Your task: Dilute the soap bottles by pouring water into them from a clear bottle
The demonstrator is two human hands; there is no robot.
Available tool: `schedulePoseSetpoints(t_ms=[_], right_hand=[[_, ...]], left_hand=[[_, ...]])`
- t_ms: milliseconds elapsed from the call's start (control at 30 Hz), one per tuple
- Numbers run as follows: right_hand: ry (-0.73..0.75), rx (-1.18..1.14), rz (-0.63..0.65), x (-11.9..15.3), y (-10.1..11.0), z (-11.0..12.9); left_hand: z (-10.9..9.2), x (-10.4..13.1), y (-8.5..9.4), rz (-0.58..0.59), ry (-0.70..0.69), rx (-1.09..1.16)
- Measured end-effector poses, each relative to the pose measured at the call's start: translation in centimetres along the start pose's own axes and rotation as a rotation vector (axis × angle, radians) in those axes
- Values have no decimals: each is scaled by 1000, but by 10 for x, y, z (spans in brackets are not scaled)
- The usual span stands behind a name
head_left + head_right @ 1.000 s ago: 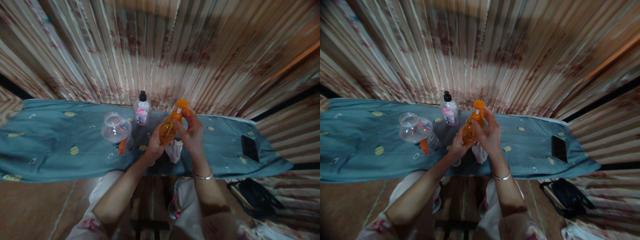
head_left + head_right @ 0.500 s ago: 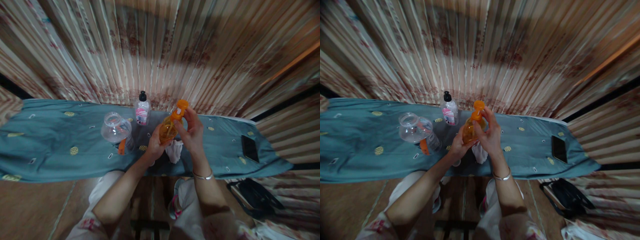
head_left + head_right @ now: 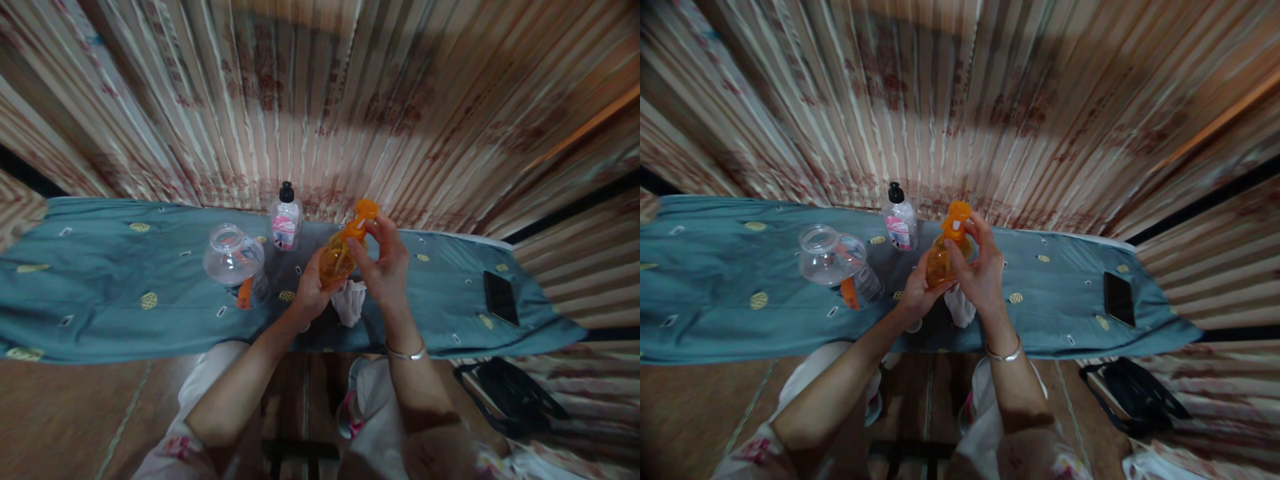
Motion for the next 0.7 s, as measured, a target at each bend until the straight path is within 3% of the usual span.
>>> schedulePoseSetpoints(t_ms=[167,433,700], right_hand=[[-9,82,-97,0,4,2],[38,11,3,0,1,4],[-14,52,-96,1,2,1]], left_hand=[[0,0,0,-2,17,-14],[1,0,0,9,9,-8],[2,1,0,-3,13,15]])
Point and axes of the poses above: each hand's wrist, its own x-axis away from the middle knuckle, its own y-axis out of the back of the hand, z = x × y, the point moved 4 cm from there along -x, towards the middle knuckle, and after that the axes turned 10 degrees about x, right-handed, at the moved point
